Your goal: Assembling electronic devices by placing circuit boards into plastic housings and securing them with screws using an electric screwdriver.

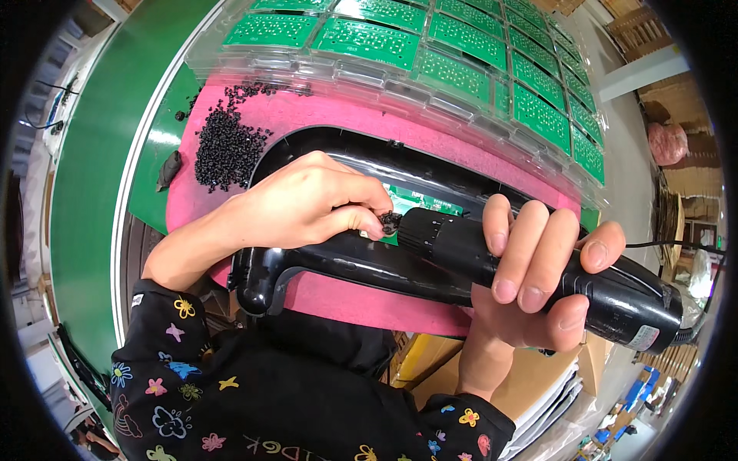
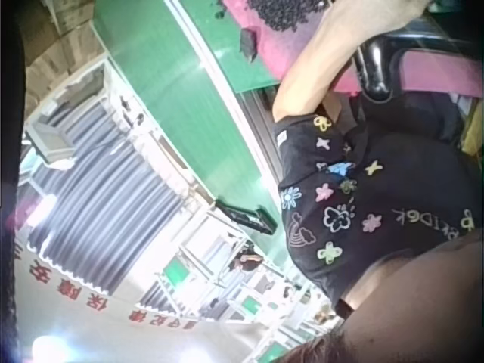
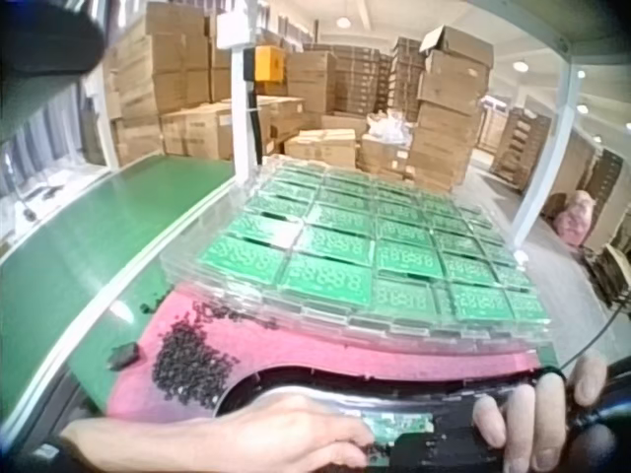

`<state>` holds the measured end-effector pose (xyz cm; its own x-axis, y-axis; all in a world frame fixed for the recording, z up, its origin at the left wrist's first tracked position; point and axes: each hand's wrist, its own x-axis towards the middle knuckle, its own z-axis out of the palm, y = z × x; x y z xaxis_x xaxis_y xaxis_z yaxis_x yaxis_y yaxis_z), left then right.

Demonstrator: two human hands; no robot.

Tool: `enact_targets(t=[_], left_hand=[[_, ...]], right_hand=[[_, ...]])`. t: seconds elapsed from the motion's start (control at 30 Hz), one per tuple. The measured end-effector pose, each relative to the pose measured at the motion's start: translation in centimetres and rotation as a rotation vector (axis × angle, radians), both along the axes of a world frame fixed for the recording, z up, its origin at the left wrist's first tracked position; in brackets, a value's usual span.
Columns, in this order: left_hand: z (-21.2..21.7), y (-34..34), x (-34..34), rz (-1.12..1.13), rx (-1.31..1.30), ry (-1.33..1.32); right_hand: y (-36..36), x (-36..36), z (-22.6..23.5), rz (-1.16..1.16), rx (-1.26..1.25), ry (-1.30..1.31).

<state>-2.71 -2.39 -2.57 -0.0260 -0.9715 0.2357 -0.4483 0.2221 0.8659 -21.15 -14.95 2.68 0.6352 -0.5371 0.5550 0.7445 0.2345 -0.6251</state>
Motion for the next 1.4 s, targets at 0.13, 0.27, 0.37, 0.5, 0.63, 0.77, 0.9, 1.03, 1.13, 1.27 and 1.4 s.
enact_targets(t=[0.13, 0.27, 0.37, 0.5, 0.63, 0.77, 0.9, 1.03, 1.13, 1.27, 1.4], left_hand=[[0.4, 0.0, -0.1, 0.050, -0.104, -0.138], [-0.2, 0.2, 0.0, 0.104, -0.207, -0.200], [0.3, 0.2, 0.2, 0.121, -0.248, -0.300], [0.3, 0.4, 0.3, 0.153, -0.203, -0.267], [0.0, 0.4, 0.7, 0.283, -0.178, -0.323], [-0.2, 0.3, 0.7, 0.339, -0.249, -0.358], [0.5, 0.6, 0.4, 0.358, -0.054, -0.321], [0.4, 0.8, 0.6, 0.341, -0.086, -0.348], [0.2, 1.0, 0.7, 0.333, -0.080, -0.362], [1.2, 1.3, 0.5, 0.381, -0.028, -0.350], [1.3, 1.3, 0.6, 0.402, 0.012, -0.344]], right_hand=[[0.0, -0.1, 0.0, -0.022, -0.015, 0.004], [0.2, 0.2, -0.1, -0.034, -0.051, 0.023], [0.0, 0.0, -0.3, -0.029, -0.061, 0.054], [-0.5, -0.2, -1.1, -0.050, -0.125, 0.079], [-0.7, 0.7, -2.1, -0.150, -0.267, 0.172], [-0.3, 1.3, -2.4, -0.176, -0.242, 0.227], [-0.2, 1.7, -2.5, -0.192, -0.243, 0.230], [-0.2, 3.6, -2.1, -0.070, -0.334, 0.220], [0.0, 4.8, -1.5, -0.076, -0.412, 0.330], [-0.1, 5.6, -1.1, 0.016, -0.418, 0.349], [-0.3, 5.8, -1.5, 0.015, -0.353, 0.332]])
